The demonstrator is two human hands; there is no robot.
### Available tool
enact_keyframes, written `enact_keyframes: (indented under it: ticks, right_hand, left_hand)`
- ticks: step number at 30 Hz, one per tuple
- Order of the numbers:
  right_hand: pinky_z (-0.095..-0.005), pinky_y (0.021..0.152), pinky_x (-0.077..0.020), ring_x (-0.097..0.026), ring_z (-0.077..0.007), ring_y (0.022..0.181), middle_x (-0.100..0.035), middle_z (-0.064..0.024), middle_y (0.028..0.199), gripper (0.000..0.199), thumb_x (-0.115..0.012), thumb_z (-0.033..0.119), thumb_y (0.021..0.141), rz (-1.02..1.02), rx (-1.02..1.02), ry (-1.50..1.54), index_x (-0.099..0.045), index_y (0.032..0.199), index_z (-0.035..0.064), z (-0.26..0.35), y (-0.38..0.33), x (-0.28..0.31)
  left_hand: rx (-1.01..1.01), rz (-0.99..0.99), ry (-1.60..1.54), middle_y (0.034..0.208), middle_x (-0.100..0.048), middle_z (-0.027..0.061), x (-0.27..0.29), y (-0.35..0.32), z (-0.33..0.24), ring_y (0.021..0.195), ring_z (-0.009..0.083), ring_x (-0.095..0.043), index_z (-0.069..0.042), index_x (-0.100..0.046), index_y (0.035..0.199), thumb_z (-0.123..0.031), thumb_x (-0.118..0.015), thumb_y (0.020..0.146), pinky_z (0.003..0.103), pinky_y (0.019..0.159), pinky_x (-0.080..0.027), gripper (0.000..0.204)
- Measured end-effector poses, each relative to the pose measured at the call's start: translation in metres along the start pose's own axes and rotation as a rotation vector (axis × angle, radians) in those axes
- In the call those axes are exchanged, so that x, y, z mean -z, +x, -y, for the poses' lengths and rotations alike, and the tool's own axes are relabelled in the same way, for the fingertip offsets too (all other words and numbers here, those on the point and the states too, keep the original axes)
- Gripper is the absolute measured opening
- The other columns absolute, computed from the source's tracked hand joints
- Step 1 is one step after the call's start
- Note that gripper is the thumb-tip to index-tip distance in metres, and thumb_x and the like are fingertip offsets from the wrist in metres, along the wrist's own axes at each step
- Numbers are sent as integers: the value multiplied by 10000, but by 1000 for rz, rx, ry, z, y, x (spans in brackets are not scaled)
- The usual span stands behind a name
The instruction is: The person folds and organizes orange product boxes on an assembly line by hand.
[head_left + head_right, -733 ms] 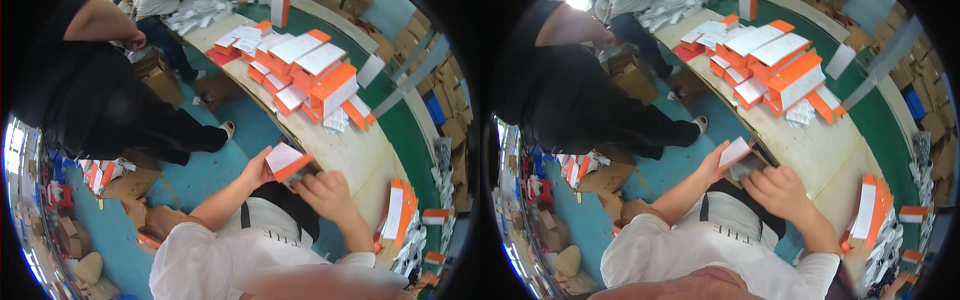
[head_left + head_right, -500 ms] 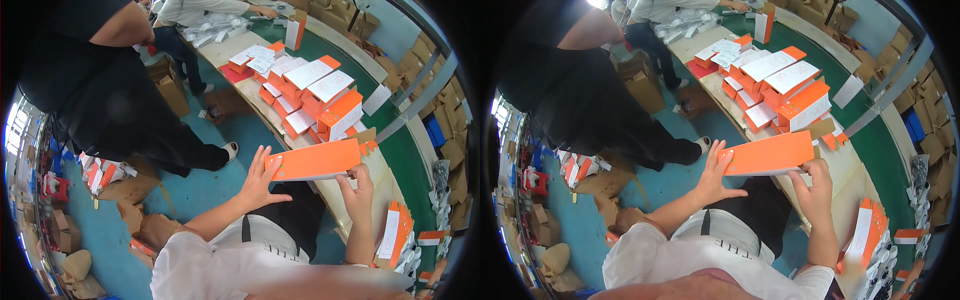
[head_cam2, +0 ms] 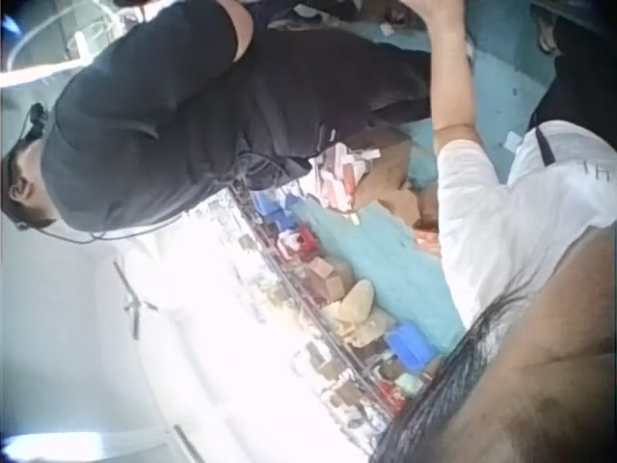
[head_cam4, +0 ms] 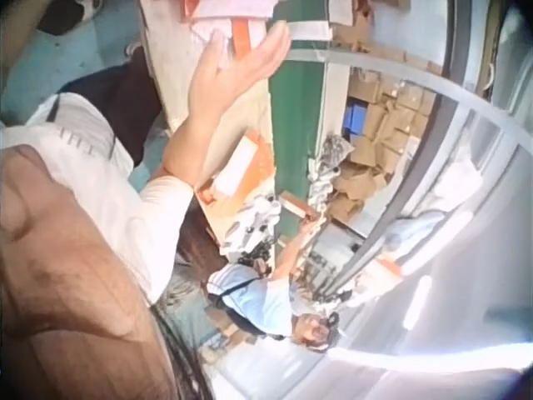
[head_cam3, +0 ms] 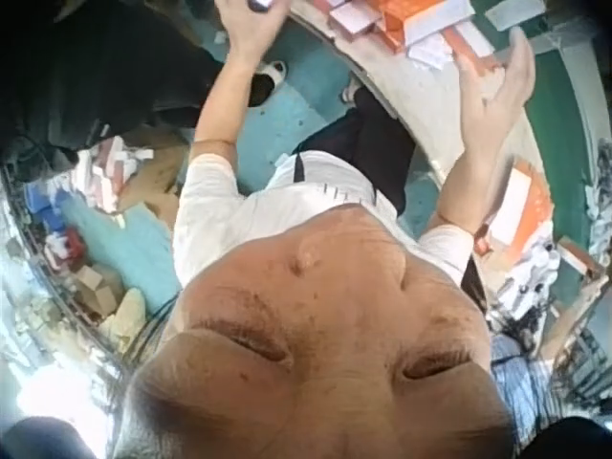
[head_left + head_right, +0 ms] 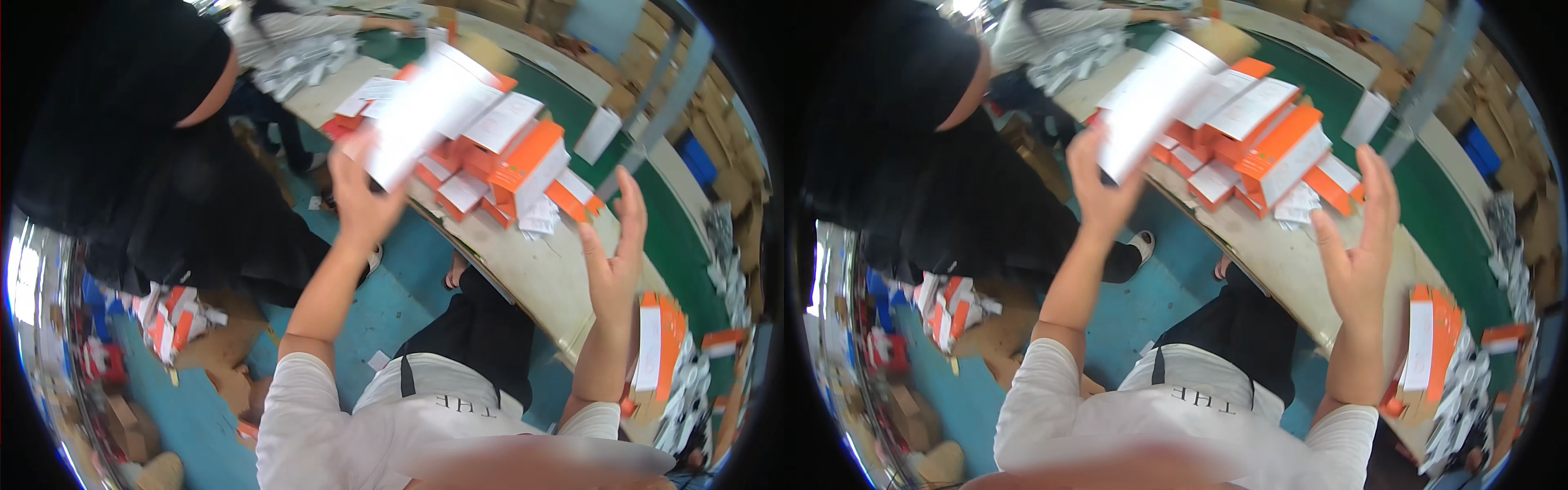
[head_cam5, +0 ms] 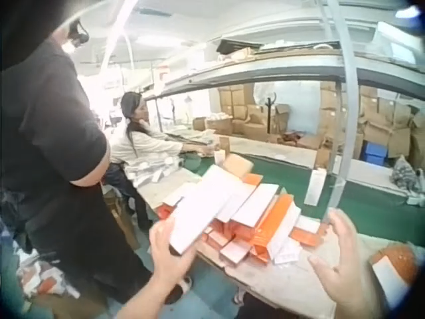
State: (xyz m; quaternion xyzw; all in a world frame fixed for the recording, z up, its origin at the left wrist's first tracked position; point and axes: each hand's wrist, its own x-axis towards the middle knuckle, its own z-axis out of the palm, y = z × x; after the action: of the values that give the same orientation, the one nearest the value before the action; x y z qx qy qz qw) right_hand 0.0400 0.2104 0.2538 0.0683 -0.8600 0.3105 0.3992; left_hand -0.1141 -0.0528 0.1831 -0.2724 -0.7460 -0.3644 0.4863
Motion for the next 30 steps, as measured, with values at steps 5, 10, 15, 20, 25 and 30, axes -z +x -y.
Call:
enact_keyframes:
  ticks: [5, 10, 15, 20, 25, 30]
  right_hand:
    - [-449, 1034, -257, -295, -351, 1285, -376, -136, 1360, 571, -640, 204, 776, 75, -159, -777, -428, 1292, 83, -79, -76, 62]
    - [-455, 1049, -227, -248, -365, 1307, -307, -149, 1407, 685, -623, 301, 793, 168, -817, -1141, -322, 1351, 39, -153, -188, 156]
    - [-445, 1045, -244, -296, -360, 1285, -330, -144, 1399, 612, -580, 283, 824, 263, -634, -1230, -349, 1333, 34, -133, -210, 159]
    - [-454, 953, -357, -499, -289, 1128, -519, -137, 1235, 414, -526, 202, 861, 226, -511, -1263, -466, 1243, 54, -122, -207, 177]
    - [-269, 839, -452, -589, -158, 948, -612, -120, 1088, 275, -485, 78, 915, -461, -376, -568, -554, 1166, -8, -9, -133, 165]
    - [-248, 872, -396, -508, -104, 986, -569, -53, 1073, 326, -482, 127, 927, -50, -617, 383, -500, 1215, -24, -13, -114, 63]
  left_hand:
    - [117, 103, 178, 1097, -533, 192, -59, 48, 110, 1033, 329, -494, 25, -496, 1198, -250, -718, 736, 387, 917, -383, 581]
    - [260, 549, -207, 1139, -550, 196, -109, 58, 114, 1064, 290, -517, 8, -541, 1168, -389, -580, 853, 348, 917, -380, 508]
    - [319, 424, -284, 1109, -557, 215, -106, 59, 94, 1054, 297, -520, 64, -531, 1133, -335, -477, 918, 357, 928, -371, 456]
    - [-105, -61, 30, 1124, -553, 151, -58, 40, 5, 1041, 264, -506, 10, -553, 1096, -110, -610, 836, 348, 887, -398, 293]
    - [439, 505, -1026, 1032, -610, 92, -55, -21, -133, 1004, 194, -548, -4, -583, 1074, -11, -602, 768, 315, 891, -409, 306]
    - [693, 533, -1643, 1306, -408, 86, -56, -56, -186, 1179, 169, -418, -31, -263, 1344, -35, -586, 835, 342, 996, -328, 602]
